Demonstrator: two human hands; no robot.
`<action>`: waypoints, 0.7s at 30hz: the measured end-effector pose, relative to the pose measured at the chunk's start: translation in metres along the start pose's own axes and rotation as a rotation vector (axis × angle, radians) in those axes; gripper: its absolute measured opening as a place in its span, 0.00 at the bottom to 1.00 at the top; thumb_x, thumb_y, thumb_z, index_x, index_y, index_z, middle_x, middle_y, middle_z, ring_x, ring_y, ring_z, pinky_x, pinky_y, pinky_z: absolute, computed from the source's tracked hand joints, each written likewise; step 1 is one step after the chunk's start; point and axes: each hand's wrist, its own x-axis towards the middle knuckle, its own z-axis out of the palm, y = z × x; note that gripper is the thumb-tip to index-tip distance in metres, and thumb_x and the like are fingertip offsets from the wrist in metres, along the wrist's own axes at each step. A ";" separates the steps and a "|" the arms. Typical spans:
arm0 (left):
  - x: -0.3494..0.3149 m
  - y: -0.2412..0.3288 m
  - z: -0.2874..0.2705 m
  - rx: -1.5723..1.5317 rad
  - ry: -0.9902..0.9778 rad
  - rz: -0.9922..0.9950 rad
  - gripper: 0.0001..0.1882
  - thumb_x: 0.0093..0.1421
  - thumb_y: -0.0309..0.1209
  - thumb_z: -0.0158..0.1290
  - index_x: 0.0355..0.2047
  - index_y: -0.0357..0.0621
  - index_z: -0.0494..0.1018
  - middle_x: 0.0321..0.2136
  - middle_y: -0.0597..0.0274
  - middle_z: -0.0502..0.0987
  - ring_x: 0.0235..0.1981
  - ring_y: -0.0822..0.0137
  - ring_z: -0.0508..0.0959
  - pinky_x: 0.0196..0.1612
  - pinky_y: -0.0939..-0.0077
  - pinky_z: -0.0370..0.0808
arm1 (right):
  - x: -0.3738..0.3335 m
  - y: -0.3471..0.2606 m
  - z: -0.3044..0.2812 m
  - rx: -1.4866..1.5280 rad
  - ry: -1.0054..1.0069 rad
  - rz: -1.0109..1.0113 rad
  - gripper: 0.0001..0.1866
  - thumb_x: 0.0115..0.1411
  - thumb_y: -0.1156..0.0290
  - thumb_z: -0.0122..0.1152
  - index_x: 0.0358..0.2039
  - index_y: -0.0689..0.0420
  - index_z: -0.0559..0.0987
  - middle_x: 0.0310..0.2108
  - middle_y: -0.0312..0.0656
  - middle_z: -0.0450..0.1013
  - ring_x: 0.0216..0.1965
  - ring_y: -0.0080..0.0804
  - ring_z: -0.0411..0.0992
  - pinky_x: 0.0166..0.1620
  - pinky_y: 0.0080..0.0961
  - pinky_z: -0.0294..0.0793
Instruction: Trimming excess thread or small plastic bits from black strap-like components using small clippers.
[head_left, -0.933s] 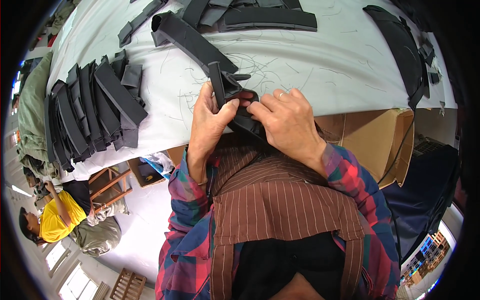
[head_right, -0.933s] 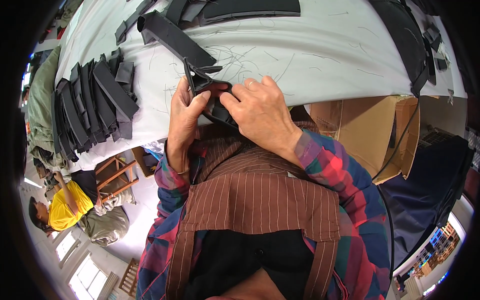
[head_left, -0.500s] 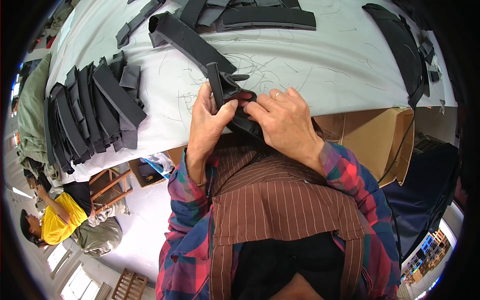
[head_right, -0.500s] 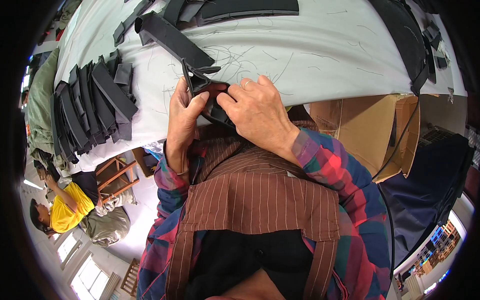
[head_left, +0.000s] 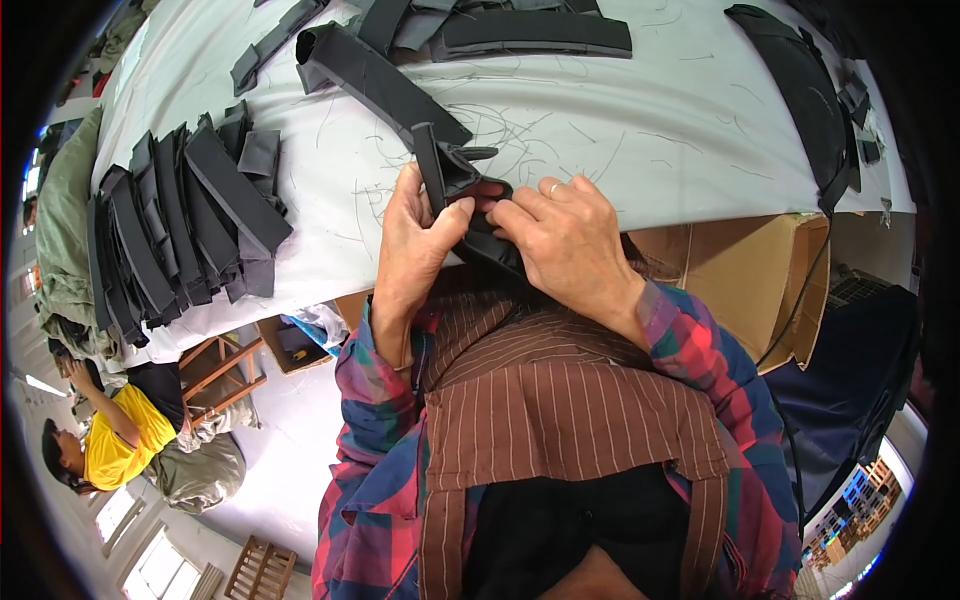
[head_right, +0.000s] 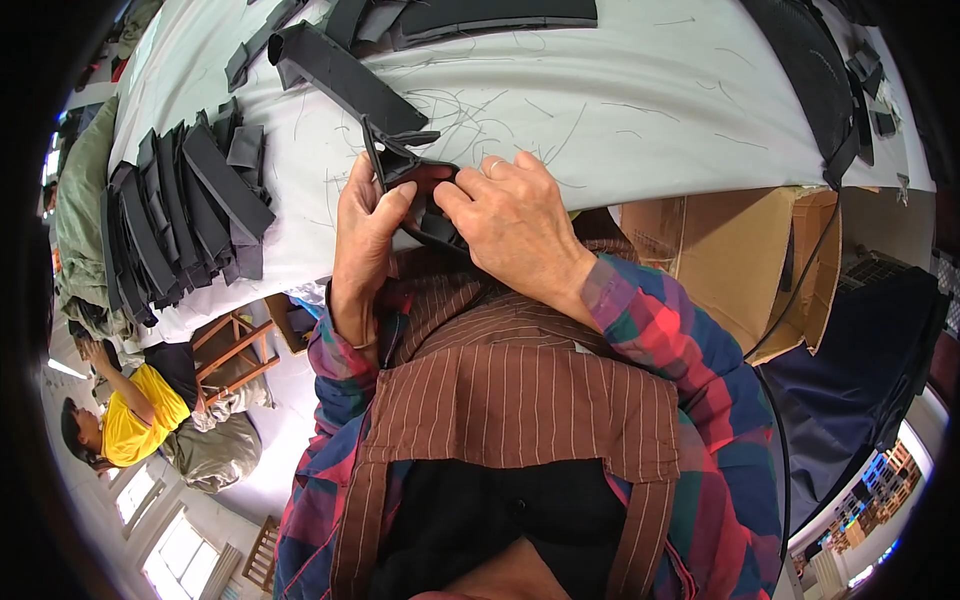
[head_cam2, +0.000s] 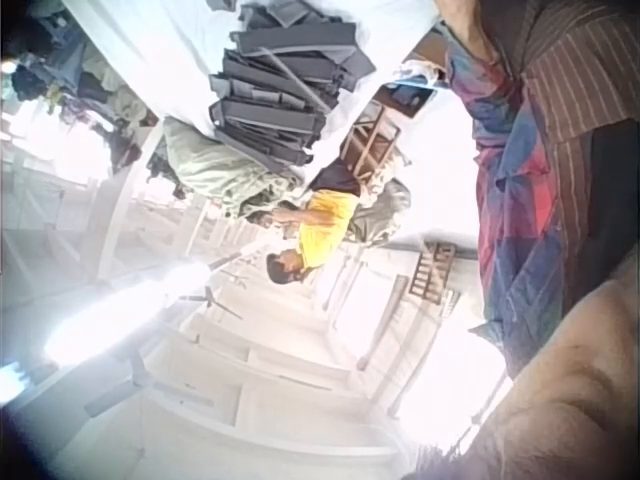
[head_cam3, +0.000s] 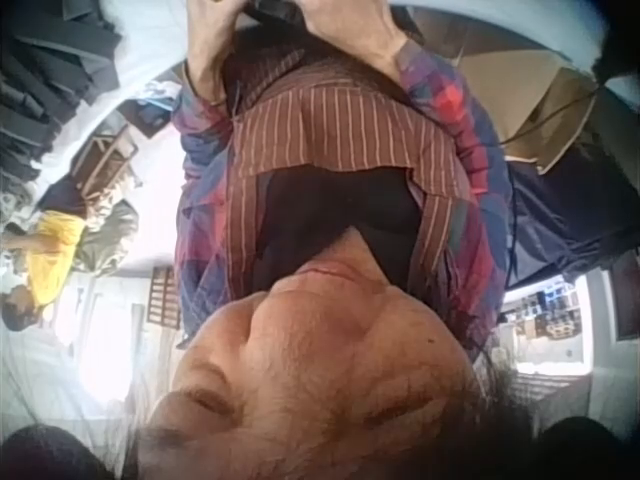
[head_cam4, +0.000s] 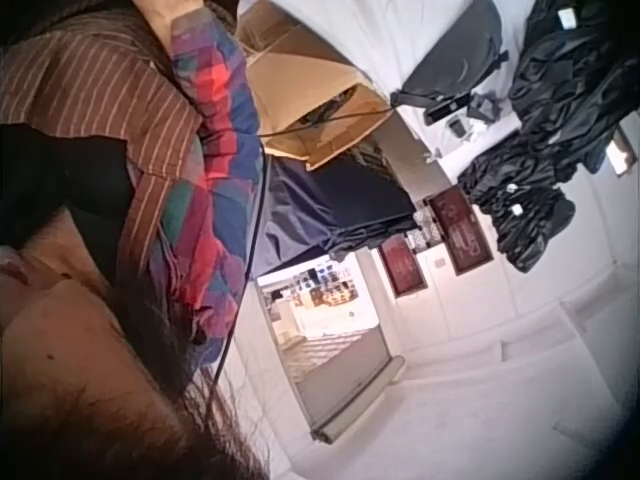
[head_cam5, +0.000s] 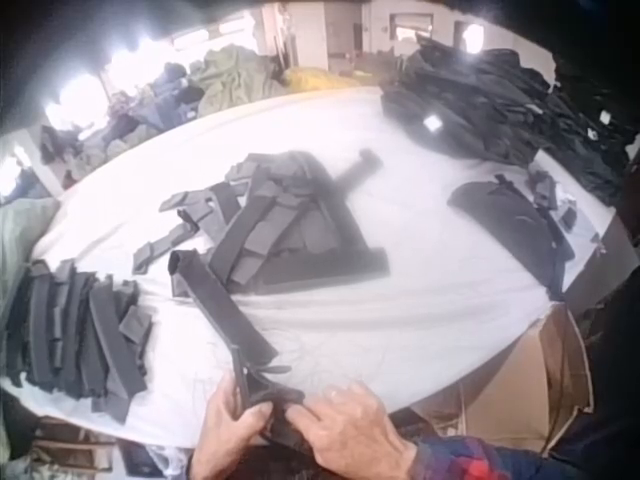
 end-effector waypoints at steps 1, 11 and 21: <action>0.000 0.000 0.000 0.001 0.000 0.001 0.17 0.57 0.20 0.47 0.47 0.33 0.61 0.39 0.50 0.77 0.40 0.68 0.77 0.45 0.74 0.75 | 0.000 -0.001 0.001 0.015 0.019 0.002 0.02 0.47 0.73 0.58 0.24 0.53 0.75 0.21 0.33 0.69 0.25 0.30 0.68 0.28 0.29 0.61; -0.008 -0.002 -0.001 -0.040 0.001 0.051 0.17 0.56 0.19 0.47 0.47 0.34 0.61 0.40 0.48 0.77 0.40 0.68 0.77 0.45 0.77 0.75 | -0.007 0.001 -0.006 0.396 0.061 0.237 0.06 0.52 0.73 0.62 0.32 0.57 0.78 0.27 0.37 0.76 0.28 0.31 0.73 0.32 0.28 0.69; -0.031 0.008 -0.005 -0.100 0.032 0.125 0.20 0.54 0.19 0.48 0.48 0.34 0.61 0.40 0.48 0.78 0.39 0.66 0.79 0.32 0.81 0.74 | -0.033 -0.007 -0.045 0.791 0.112 0.404 0.07 0.54 0.75 0.61 0.35 0.59 0.78 0.29 0.43 0.76 0.30 0.34 0.75 0.34 0.24 0.71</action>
